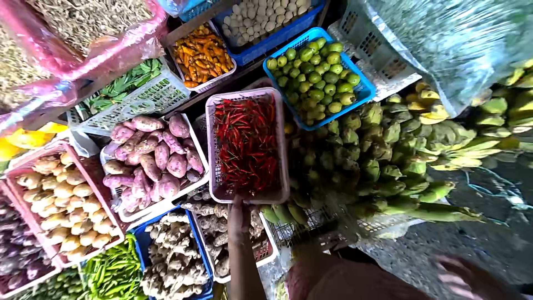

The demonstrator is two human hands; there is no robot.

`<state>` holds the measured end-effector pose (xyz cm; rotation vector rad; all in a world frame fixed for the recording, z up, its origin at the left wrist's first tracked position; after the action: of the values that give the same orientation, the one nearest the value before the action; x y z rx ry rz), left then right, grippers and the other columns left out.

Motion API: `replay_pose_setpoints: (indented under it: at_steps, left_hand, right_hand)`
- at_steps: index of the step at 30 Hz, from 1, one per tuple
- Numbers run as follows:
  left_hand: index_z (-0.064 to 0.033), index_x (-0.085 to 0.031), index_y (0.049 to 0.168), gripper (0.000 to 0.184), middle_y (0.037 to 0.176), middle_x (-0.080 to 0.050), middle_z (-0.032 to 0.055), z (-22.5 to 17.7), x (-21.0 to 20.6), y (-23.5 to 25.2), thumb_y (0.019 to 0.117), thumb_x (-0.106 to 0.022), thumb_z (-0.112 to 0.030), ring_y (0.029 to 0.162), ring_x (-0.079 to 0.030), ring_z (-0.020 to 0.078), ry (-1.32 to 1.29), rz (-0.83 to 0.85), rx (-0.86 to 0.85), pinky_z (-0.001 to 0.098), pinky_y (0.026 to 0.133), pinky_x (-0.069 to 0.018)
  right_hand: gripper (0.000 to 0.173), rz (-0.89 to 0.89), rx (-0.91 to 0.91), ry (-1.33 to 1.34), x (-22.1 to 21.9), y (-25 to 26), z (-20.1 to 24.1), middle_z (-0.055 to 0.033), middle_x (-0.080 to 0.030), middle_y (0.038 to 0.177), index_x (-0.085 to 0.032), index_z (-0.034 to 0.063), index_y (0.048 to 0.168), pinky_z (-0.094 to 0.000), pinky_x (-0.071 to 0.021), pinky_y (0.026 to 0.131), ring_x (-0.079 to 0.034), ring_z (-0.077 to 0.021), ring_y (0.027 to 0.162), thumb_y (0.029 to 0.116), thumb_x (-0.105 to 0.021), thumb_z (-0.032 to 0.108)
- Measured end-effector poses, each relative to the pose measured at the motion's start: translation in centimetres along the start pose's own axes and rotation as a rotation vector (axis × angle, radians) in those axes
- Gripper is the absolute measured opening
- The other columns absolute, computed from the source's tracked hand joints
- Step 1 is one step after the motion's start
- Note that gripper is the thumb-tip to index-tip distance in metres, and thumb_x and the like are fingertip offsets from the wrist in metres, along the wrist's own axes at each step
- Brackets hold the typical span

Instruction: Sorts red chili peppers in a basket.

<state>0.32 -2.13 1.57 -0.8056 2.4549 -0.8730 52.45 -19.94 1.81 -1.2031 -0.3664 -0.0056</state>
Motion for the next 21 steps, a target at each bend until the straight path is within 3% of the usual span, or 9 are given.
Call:
replay_pose_setpoints:
  at_steps: [2, 4, 7, 9, 11, 12, 14, 18, 21]
  left_hand:
    - [-0.0027, -0.058, 0.107, 0.019, 0.080, -0.071, 0.0052, -0.7, 0.3, -4.5, 0.1015, -0.040, 0.000, 0.068, -0.069, 0.0131, 0.022, 0.015, -0.056, 0.0303, 0.059, -0.0595]
    - [-0.0024, -0.056, 0.111, 0.020, 0.084, -0.072, 0.0046, -0.9, 0.9, -8.9, 0.0973, -0.042, 0.002, 0.074, -0.071, 0.0129, 0.039, 0.040, -0.080, 0.0310, 0.065, -0.0615]
    - [-0.0054, -0.061, 0.107, 0.018, 0.080, -0.073, 0.0028, -0.7, 2.3, -15.2, 0.0908, -0.052, -0.004, 0.067, -0.071, 0.0106, 0.049, 0.076, -0.120, 0.0282, 0.056, -0.0601]
    - [-0.0076, -0.064, 0.103, 0.020, 0.078, -0.072, 0.0019, -0.5, 3.3, -19.0, 0.0838, -0.062, -0.009, 0.063, -0.069, 0.0093, 0.038, 0.088, -0.162, 0.0272, 0.052, -0.0583]
    - [-0.0088, -0.063, 0.105, 0.023, 0.080, -0.074, 0.0022, -0.1, 4.5, -22.9, 0.0831, -0.066, -0.012, 0.064, -0.071, 0.0099, 0.037, 0.029, -0.198, 0.0278, 0.051, -0.0590]
    - [-0.0101, -0.060, 0.109, 0.024, 0.083, -0.075, 0.0007, 0.1, 5.0, -24.8, 0.0855, -0.066, -0.011, 0.067, -0.072, 0.0094, 0.040, 0.000, -0.222, 0.0278, 0.053, -0.0602]
    - [-0.0105, -0.057, 0.112, 0.026, 0.084, -0.075, -0.0007, 0.3, 5.7, -28.1, 0.0865, -0.063, -0.008, 0.067, -0.072, 0.0090, 0.000, -0.072, -0.262, 0.0275, 0.054, -0.0609]
    - [-0.0129, -0.058, 0.110, 0.030, 0.084, -0.074, -0.0038, 1.1, 7.5, -33.0, 0.0834, -0.073, -0.017, 0.067, -0.072, 0.0070, -0.043, -0.162, -0.345, 0.0255, 0.055, -0.0610]
    - [-0.0196, -0.069, 0.107, 0.046, 0.090, -0.077, -0.0032, 1.8, 8.9, -36.3, 0.0800, -0.081, -0.055, 0.076, -0.074, 0.0073, 0.002, -0.134, -0.444, 0.0262, 0.067, -0.0634]
  right_hand:
    - [0.049, 0.035, 0.226, 0.031, -2.6, 0.0, 8.9, -0.0234, -0.058, 0.139, -0.047, 0.0002, 0.148, -0.0492, -0.0580, 0.093, -0.066, -0.0329, 0.116, 0.1047, -0.056, 0.023]
    - [0.065, 0.177, 0.460, 0.085, -5.9, -1.9, 17.6, -0.0187, -0.050, 0.151, -0.031, 0.0038, 0.157, -0.0480, -0.0567, 0.096, -0.062, -0.0296, 0.124, 0.1015, -0.058, 0.024]
    - [0.115, 0.377, 0.712, 0.200, -9.2, -4.5, 25.2, -0.0089, -0.048, 0.152, -0.006, 0.0126, 0.162, -0.0473, -0.0596, 0.091, -0.061, -0.0238, 0.125, 0.0815, -0.065, 0.071]
    - [0.125, 0.418, 0.813, 0.217, -10.3, -6.4, 26.7, 0.0002, -0.059, 0.134, -0.019, 0.0097, 0.157, -0.0331, -0.0596, 0.091, -0.064, -0.0101, 0.115, 0.0702, -0.068, 0.085]
    - [0.081, 0.430, 0.759, 0.296, -10.9, -8.7, 25.8, 0.0093, -0.064, 0.106, -0.041, 0.0095, 0.135, -0.0215, -0.0583, 0.084, -0.065, 0.0003, 0.095, 0.0784, -0.078, 0.054]
    - [0.056, 0.439, 0.706, 0.337, -11.2, -9.5, 25.1, 0.0110, -0.065, 0.097, -0.046, 0.0111, 0.127, -0.0202, -0.0588, 0.080, -0.066, 0.0015, 0.087, 0.0828, -0.074, 0.033]
    - [0.030, 0.468, 0.592, 0.372, -11.8, -10.8, 23.7, 0.0135, -0.067, 0.083, -0.053, 0.0171, 0.110, -0.0203, -0.0590, 0.070, -0.066, 0.0019, 0.075, 0.0818, -0.065, 0.017]
    - [0.025, 0.580, 0.582, 0.296, -12.9, -14.7, 22.2, 0.0155, -0.067, 0.074, -0.055, 0.0159, 0.095, -0.0143, -0.0565, 0.068, -0.065, 0.0056, 0.069, 0.0872, -0.049, -0.007]
    - [0.029, 0.838, 0.691, 0.462, -14.0, -15.9, 20.3, 0.0046, -0.074, 0.089, -0.061, 0.0149, 0.103, -0.0272, -0.0619, 0.081, -0.072, -0.0055, 0.085, 0.0811, -0.056, -0.002]
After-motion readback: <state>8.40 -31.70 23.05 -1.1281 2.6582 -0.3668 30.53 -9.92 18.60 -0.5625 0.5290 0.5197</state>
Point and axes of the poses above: each hand's wrist, its own y-axis towards the middle knuckle, its own x-axis out of the back of the hand, z = x × y, the point moved 8 cm from there along y, towards the middle knuckle
